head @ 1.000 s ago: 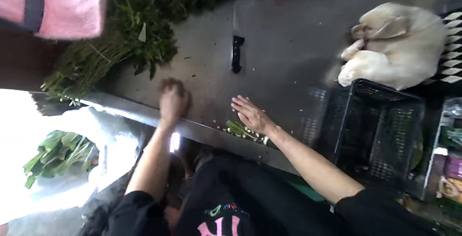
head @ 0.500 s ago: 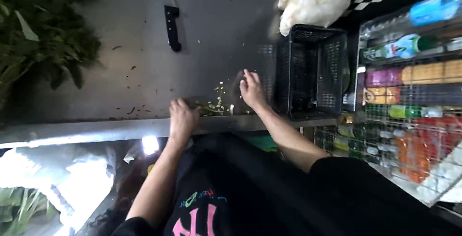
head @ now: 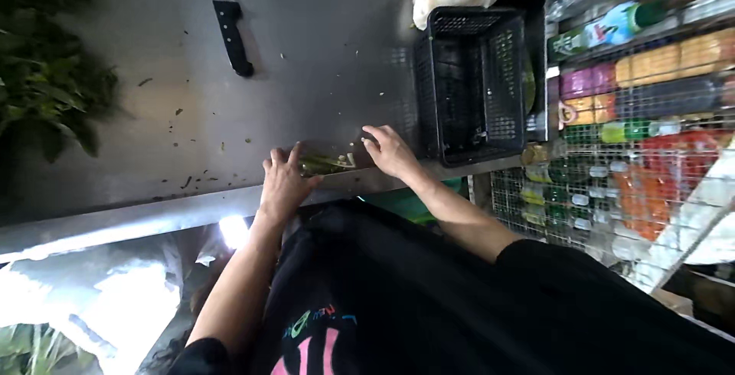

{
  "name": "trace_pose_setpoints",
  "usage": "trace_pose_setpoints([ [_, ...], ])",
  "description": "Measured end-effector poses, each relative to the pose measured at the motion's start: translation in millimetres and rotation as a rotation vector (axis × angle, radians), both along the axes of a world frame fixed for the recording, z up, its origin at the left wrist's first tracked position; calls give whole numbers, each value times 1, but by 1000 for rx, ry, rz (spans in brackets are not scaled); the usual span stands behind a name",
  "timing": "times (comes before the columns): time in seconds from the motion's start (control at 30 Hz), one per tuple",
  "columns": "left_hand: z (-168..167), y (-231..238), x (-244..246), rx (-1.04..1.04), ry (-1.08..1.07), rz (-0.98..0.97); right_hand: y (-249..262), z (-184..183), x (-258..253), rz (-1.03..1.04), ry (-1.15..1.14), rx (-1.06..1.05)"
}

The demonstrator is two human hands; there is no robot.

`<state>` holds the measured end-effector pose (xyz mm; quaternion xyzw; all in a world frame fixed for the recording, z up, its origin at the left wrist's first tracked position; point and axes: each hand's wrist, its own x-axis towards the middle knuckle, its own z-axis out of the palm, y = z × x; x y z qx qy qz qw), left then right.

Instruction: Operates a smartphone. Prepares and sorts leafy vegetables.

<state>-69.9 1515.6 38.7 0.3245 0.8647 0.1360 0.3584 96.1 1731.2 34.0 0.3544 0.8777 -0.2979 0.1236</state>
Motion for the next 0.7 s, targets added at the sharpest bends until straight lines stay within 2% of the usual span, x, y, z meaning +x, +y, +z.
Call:
trace_pose_setpoints([
  [0.2, 5, 36, 19, -84, -82, -63, -63, 11, -24, -14, -172, -122],
  [0.43, 17, 40, 18, -103, -5, -159, -79, 29, -75, 6, -146, -518],
  [0.53, 15, 40, 19, -104, -31, -44, -75, 28, -78, -77, -53, -659],
  [0.7, 7, 37, 30, 29, -126, 330, -76, 8, -72, -370, 127, -929],
])
